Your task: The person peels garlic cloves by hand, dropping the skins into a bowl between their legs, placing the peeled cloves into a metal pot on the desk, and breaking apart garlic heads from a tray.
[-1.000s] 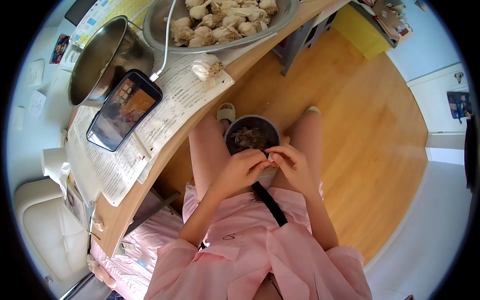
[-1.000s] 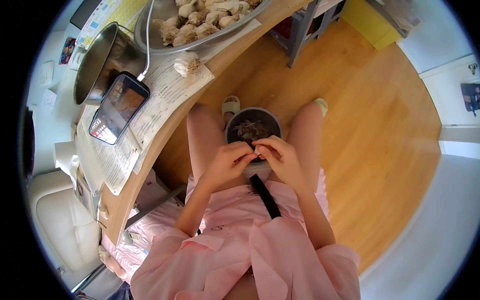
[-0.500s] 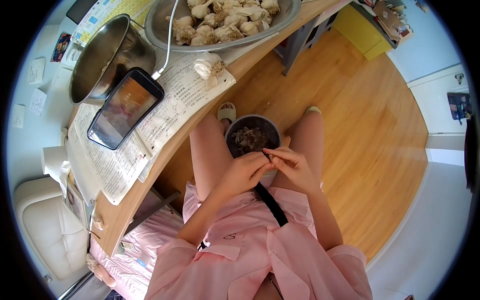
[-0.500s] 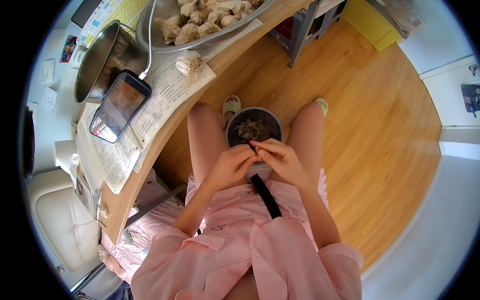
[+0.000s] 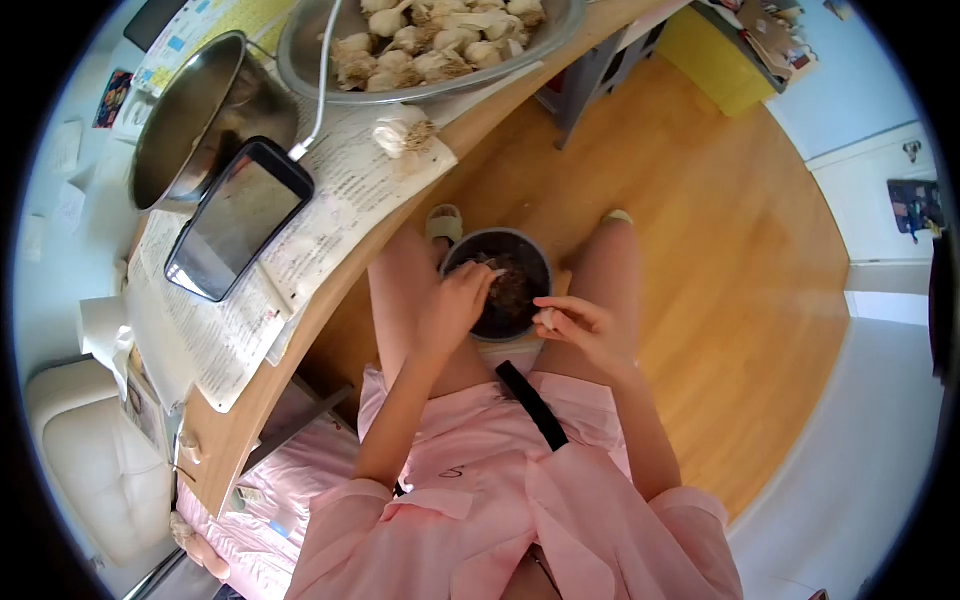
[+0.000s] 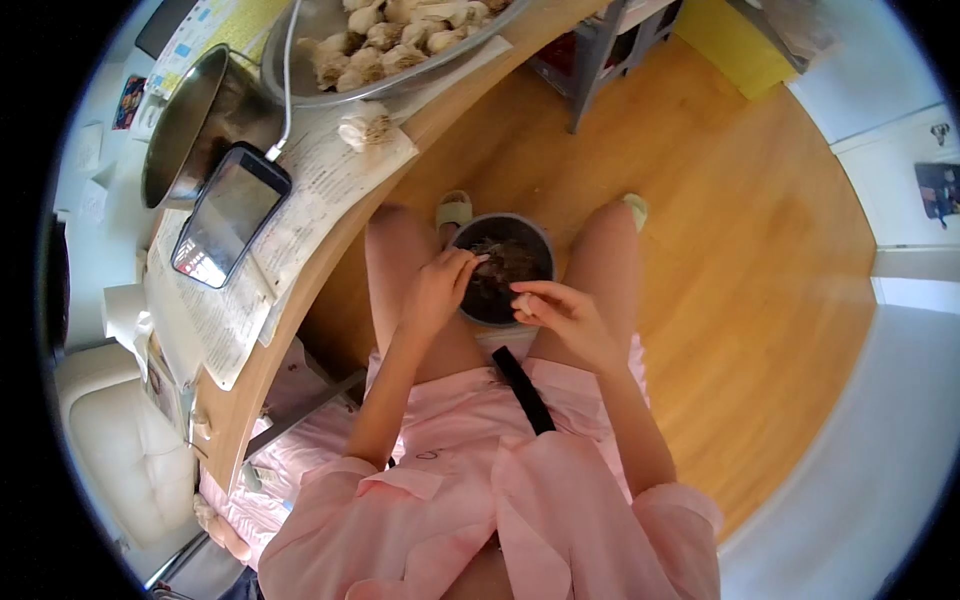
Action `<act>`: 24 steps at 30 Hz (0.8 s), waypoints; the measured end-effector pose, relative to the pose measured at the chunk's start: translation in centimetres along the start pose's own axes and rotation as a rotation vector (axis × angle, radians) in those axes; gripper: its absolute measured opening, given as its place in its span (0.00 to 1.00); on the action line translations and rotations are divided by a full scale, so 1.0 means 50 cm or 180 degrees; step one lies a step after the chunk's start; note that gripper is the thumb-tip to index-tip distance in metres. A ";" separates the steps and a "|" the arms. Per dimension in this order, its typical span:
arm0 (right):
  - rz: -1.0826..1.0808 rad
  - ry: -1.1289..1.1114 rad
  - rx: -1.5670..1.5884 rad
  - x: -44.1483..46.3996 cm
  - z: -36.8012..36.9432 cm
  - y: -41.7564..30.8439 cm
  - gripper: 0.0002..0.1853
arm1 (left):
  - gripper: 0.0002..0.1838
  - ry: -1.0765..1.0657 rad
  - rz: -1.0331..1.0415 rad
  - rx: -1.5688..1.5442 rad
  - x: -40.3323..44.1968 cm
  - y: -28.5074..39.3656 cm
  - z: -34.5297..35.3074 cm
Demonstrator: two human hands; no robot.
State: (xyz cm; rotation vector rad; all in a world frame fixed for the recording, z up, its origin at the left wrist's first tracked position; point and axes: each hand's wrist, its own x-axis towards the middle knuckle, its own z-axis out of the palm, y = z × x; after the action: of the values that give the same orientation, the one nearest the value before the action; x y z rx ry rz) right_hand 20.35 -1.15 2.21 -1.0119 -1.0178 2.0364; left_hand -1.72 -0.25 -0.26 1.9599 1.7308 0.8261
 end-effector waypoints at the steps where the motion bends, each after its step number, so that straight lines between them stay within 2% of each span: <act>1: -0.0010 -0.0014 0.0132 0.005 0.004 0.003 0.15 | 0.06 -0.0192 -0.0109 0.0040 0.005 -0.021 0.026; 4: -0.0016 0.0062 0.0511 0.017 0.017 0.008 0.16 | 0.07 -0.0699 -0.0339 0.0142 0.013 -0.098 0.114; 7: -0.0021 0.0249 0.0638 0.033 0.027 0.008 0.15 | 0.09 -0.0658 -0.0240 0.0277 0.012 -0.136 0.174; 13: -0.0069 0.0429 0.0634 0.055 0.021 0.033 0.14 | 0.08 -0.0433 -0.0258 -0.0318 0.001 -0.162 0.212; 16: -0.0062 0.0496 0.0663 0.066 0.016 0.051 0.14 | 0.08 -0.0601 -0.0305 -0.0471 0.002 -0.153 0.192; 19: -0.0039 0.0598 0.0595 0.073 0.016 0.058 0.15 | 0.12 -0.0336 -0.0400 -0.0537 0.003 -0.097 0.148; 22: -0.0075 0.0723 0.0400 0.080 0.014 0.078 0.15 | 0.14 -0.0423 -0.1044 -0.1955 -0.009 -0.018 0.072; 24: -0.0162 0.0787 0.0240 0.084 0.007 0.097 0.16 | 0.14 -0.0484 -0.0810 -0.1827 -0.009 0.027 0.038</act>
State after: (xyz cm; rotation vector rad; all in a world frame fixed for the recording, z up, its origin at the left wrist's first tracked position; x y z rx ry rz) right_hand 17.01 -0.35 -3.20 -1.1524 -0.8227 1.8401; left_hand 0.53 -0.76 -0.89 1.3559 1.4125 0.9251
